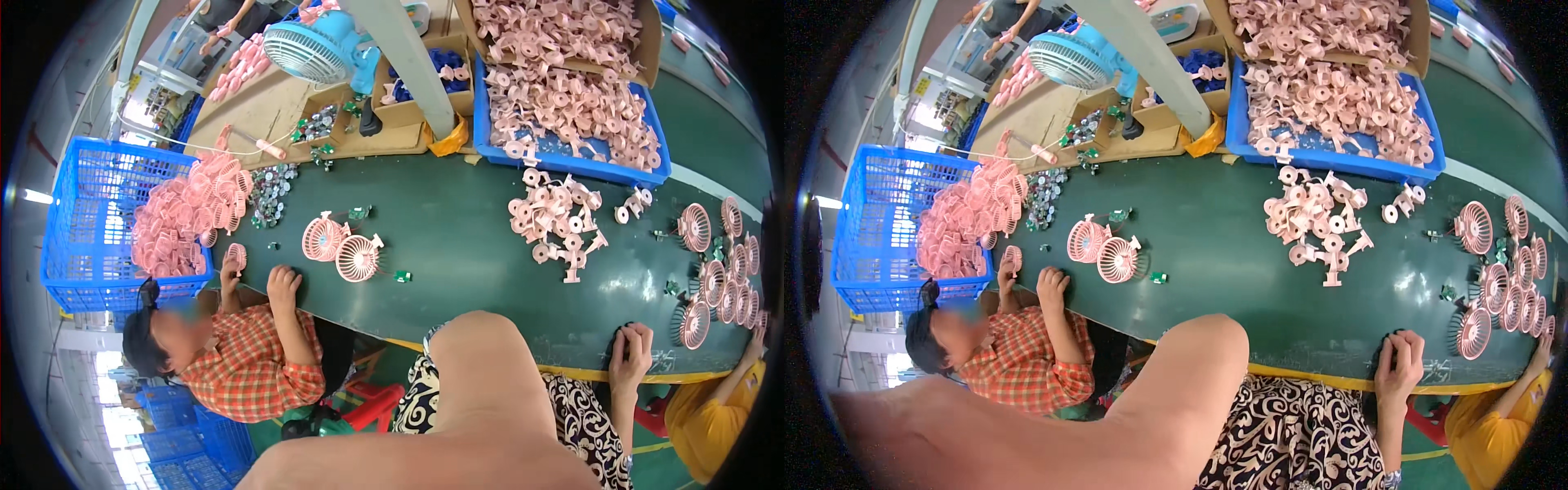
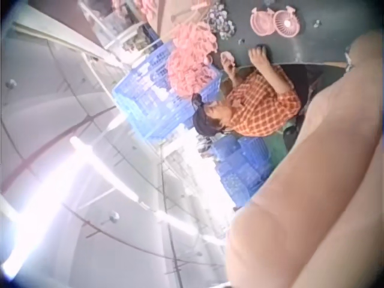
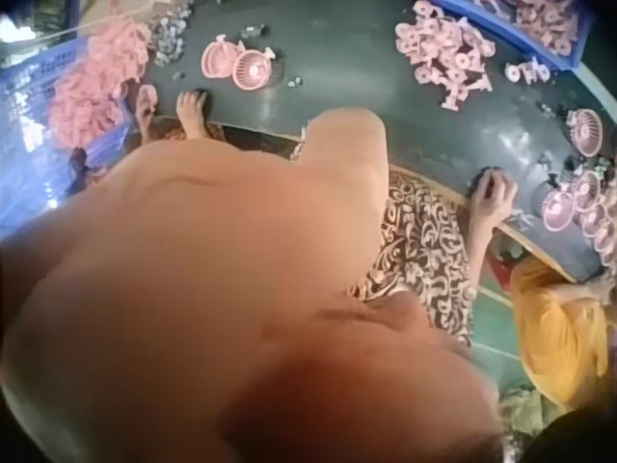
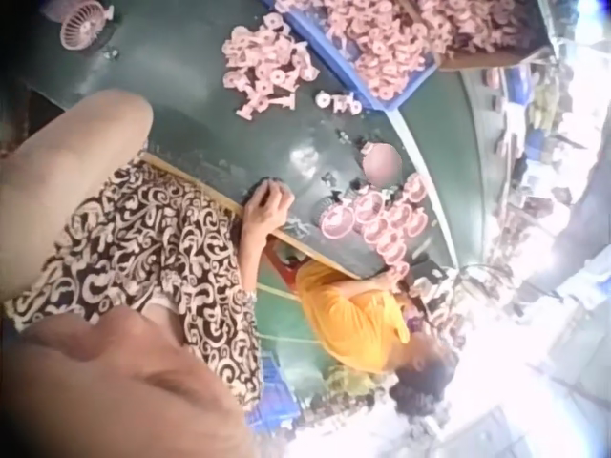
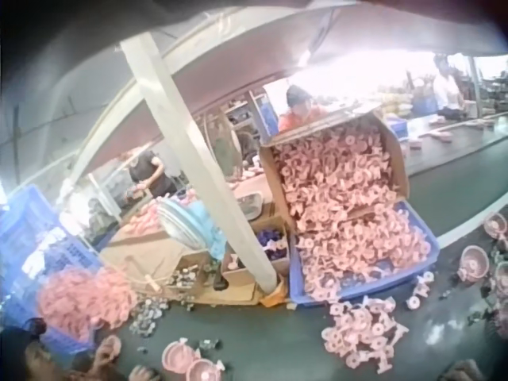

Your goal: The person assembles portable fan components by attaching plastic brackets onto the fan frame grilles by hand and placing the assembled pieces onto the workbench.

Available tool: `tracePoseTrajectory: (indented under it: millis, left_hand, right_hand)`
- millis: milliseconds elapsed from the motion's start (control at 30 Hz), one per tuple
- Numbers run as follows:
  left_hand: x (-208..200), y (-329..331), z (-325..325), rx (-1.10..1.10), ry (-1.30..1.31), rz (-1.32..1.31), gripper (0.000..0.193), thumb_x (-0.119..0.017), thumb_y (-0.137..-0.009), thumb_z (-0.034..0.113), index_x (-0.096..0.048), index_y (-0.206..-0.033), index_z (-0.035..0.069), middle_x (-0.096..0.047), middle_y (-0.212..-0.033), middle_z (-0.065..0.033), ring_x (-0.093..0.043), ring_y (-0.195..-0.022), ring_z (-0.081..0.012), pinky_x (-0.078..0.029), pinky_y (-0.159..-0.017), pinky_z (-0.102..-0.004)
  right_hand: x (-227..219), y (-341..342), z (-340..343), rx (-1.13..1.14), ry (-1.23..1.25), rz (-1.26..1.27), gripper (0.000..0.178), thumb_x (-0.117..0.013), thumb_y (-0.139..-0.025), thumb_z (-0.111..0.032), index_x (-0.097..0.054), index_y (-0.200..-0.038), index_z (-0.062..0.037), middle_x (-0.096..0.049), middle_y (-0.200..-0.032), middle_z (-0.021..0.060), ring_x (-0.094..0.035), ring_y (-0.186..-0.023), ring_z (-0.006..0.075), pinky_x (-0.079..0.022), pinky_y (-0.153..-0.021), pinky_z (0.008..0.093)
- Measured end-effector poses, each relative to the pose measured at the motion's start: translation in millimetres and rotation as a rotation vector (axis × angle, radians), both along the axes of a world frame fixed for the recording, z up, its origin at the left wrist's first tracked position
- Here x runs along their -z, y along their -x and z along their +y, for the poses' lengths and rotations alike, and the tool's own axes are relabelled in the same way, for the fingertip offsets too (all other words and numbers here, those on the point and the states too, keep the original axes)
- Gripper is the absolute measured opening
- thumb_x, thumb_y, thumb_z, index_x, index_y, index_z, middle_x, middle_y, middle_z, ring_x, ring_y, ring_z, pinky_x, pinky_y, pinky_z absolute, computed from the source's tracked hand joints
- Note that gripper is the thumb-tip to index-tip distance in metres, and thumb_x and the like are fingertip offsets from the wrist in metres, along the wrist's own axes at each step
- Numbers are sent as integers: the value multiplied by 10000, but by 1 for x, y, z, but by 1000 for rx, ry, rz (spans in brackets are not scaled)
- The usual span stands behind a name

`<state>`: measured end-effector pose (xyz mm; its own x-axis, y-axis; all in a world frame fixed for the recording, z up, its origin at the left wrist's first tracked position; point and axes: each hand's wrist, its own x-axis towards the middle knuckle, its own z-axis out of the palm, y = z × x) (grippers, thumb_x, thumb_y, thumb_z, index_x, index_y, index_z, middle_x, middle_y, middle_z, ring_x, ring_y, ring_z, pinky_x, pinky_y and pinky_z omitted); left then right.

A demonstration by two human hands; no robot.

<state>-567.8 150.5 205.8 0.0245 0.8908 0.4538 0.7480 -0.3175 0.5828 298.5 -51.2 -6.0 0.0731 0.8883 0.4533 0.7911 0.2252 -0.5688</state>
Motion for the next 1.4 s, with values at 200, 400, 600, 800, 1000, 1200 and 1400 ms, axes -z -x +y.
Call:
tracePoseTrajectory:
  millis: [200, 400, 600, 800, 1000, 1200, 1400]
  left_hand:
    - [146, -174, -90, 149, -48, -71, 486, -620, -880, 315, -675, -1243, -4, -671, -1274, -205, -658, -1054, -335, -506, -892, -412]
    - [136, -224, -103, 217, -160, -105, 515, -606, -886, 332, -656, -1261, -18, -661, -1281, -218, -656, -1031, -344, -506, -866, -417]
    - [139, -343, -48, 251, -231, -169, 544, -593, -891, 348, -636, -1278, -32, -650, -1287, -231, -653, -1009, -352, -506, -839, -423]
    - [133, -459, -9, 347, -367, -231, 574, -580, -897, 365, -617, -1296, -46, -640, -1293, -243, -651, -986, -361, -506, -813, -429]
    - [116, -423, -63, 406, -415, -414, 605, -567, -902, 382, -597, -1313, -61, -629, -1300, -256, -648, -963, -370, -505, -787, -434]
    - [93, -397, -42, 319, -472, -441, 635, -554, -907, 398, -578, -1331, -75, -619, -1306, -269, -646, -940, -379, -505, -761, -440]
    - [28, -471, -137, 363, -655, -410, 666, -540, -913, 415, -558, -1348, -89, -609, -1312, -282, -643, -917, -387, -505, -734, -446]
  right_hand:
    - [0, -3, -25, 95, 63, -84, 139, -694, -908, 82, -660, -1019, 5, -633, -1056, 172, -655, -792, 290, -532, -659, 342]
    - [-9, 2, -17, 47, -4, -169, 135, -709, -903, 65, -668, -1014, -1, -639, -1045, 167, -659, -796, 283, -537, -666, 342]
    - [-1, 7, -12, 70, 25, -54, 128, -727, -894, 53, -681, -990, -19, -652, -1039, 133, -622, -682, 218, -495, -571, 303]
    - [-10, 8, -17, 82, 23, -73, 128, -735, -881, 59, -689, -976, -13, -661, -1044, 132, -621, -657, 203, -498, -564, 294]
    - [-8, 6, -16, 100, 22, -54, 122, -760, -876, 21, -698, -963, -37, -676, -1008, 130, -673, -751, 263, -540, -598, 331]
    - [-11, 18, -12, 49, 41, -35, 112, -766, -886, 8, -702, -968, -33, -674, -1027, 118, -647, -659, 195, -522, -554, 293]
    - [-14, 9, -3, 79, 39, -23, 113, -767, -884, 10, -704, -968, -31, -672, -1019, 110, -604, -590, 171, -503, -541, 293]
